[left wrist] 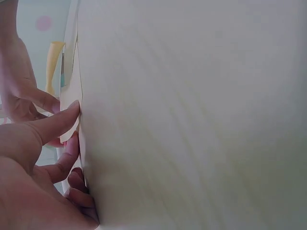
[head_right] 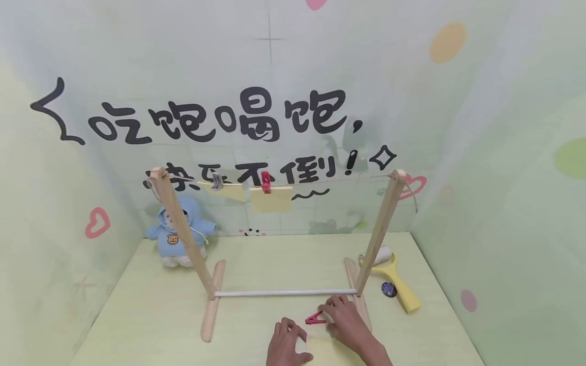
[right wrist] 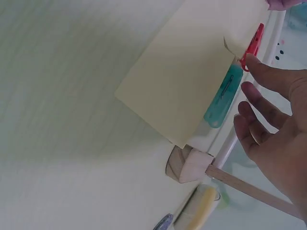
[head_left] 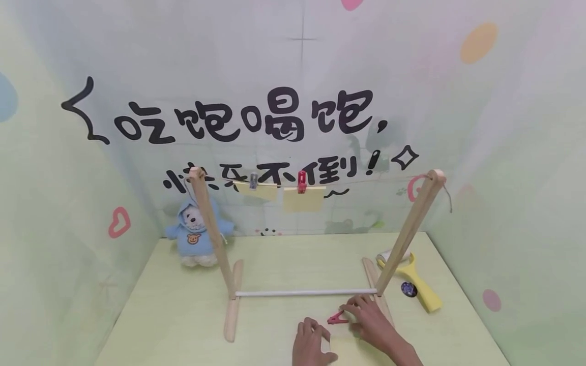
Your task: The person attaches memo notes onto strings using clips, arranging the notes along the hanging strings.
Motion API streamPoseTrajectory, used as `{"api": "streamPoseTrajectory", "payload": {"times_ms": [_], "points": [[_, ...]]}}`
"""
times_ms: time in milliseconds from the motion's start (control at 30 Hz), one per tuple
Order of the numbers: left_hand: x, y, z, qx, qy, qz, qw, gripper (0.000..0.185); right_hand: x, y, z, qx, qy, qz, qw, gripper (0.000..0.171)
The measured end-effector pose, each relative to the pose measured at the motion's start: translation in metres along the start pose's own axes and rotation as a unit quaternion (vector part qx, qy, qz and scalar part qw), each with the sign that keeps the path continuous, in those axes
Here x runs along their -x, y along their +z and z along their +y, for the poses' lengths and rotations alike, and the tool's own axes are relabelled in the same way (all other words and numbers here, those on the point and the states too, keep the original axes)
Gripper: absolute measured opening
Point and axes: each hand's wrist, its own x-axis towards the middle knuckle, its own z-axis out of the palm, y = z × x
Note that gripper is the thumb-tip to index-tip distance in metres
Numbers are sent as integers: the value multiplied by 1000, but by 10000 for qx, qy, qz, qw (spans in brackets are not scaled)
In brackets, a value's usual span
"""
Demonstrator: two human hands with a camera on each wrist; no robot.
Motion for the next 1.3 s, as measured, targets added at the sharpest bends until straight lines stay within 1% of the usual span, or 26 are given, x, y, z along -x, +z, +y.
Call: {"api": "streamPoseTrajectory", "payload": {"times_ms": [200,400,567,633,767,867,967,1067,1133,1167,1267,1300], "points": [[0,2,-2,69,29,-23,10000,37,3,10,4,4,-7,160,9999,44],[1,3,-4,-1,185,-2,9998,35,6,18,7,131,-76,382,9992,42],[1,1,-4,29,106,-66,9999,29,6,22,7,229,-53,604,9979,40],[1,0,-3,17,65,-36,10000,27,5,23,7,245,-49,672,9974,40],[0,-1,-2,42,-1,-32,10000,21,6,22,6,-1,104,648,9978,39],[0,-1,-2,169,-73,-78,9998,17,8,21,6,-343,292,561,9974,35],[-1,0,-3,254,-39,-32,9997,15,9,18,7,-722,432,542,9950,33],[0,0,-5,389,34,67,9992,15,10,16,7,-1189,568,593,9895,33],[0,0,-6,502,45,61,9987,15,10,14,7,-1641,716,576,9822,33],[0,0,-6,594,-20,45,9982,15,10,13,7,-1868,815,564,9774,32],[-1,0,-8,902,-217,-108,9956,13,9,10,6,-2622,1337,278,9553,31],[-1,-1,-8,1037,-333,-168,9939,11,8,8,7,-2828,1496,205,9472,32]]}}
